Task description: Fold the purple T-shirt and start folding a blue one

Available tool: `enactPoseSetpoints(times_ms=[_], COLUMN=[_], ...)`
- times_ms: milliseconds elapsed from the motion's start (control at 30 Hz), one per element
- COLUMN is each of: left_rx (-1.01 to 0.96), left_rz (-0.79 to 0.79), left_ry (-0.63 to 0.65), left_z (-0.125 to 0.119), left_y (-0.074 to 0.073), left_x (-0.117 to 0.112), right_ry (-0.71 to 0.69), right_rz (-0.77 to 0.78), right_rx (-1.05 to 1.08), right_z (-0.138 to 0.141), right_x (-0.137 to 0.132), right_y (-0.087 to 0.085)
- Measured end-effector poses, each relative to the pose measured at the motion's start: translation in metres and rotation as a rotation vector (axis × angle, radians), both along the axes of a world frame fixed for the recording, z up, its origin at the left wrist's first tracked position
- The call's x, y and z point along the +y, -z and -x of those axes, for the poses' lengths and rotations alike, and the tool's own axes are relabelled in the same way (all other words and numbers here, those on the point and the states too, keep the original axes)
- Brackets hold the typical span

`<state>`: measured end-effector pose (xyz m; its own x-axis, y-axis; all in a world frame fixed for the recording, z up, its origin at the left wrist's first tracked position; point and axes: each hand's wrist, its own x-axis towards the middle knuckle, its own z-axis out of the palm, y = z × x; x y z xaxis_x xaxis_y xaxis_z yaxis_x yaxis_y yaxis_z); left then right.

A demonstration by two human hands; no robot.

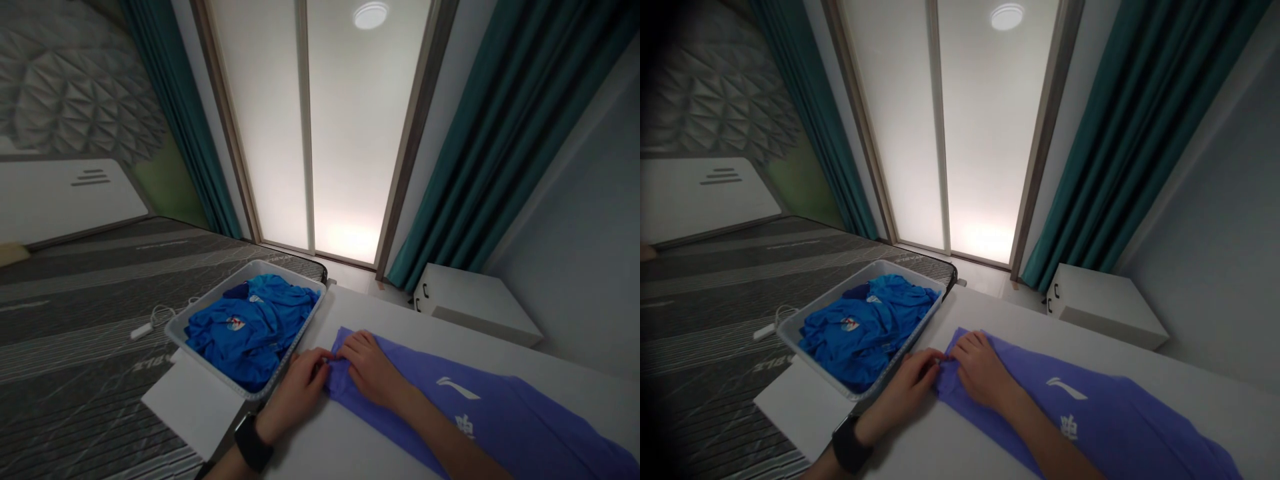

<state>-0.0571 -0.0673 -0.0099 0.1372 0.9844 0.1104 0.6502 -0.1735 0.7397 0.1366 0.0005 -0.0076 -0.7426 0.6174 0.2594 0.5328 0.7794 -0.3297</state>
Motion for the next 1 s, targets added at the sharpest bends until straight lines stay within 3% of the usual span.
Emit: enactPoseSetpoints(times_ms=[133, 467, 800, 1000], left_rx=[0.023, 0.029, -0.034, 0.160], left_rz=[-0.006, 0.032, 0.054, -0.029], left_ry=[0.019, 0.013, 0.062, 0.031], left_z=[-0.003, -0.003, -0.004, 0.000], left_y=[0.000, -0.004, -0.005, 0.002], left_x=[-0.002, -0.005, -0.006, -0.010], right_ry=[-0.018, -0.106, -0.111, -0.092], right_rz=[0.020, 0.148, 0.059, -0.010], right_rx=[-0.028, -0.010, -0.058, -0.088], right_z=[0.001, 0.000, 0.005, 0.006], right_x=[-0.009, -0.028, -0.026, -0.026], right_y=[0.000, -0.018, -0.020, -0.014])
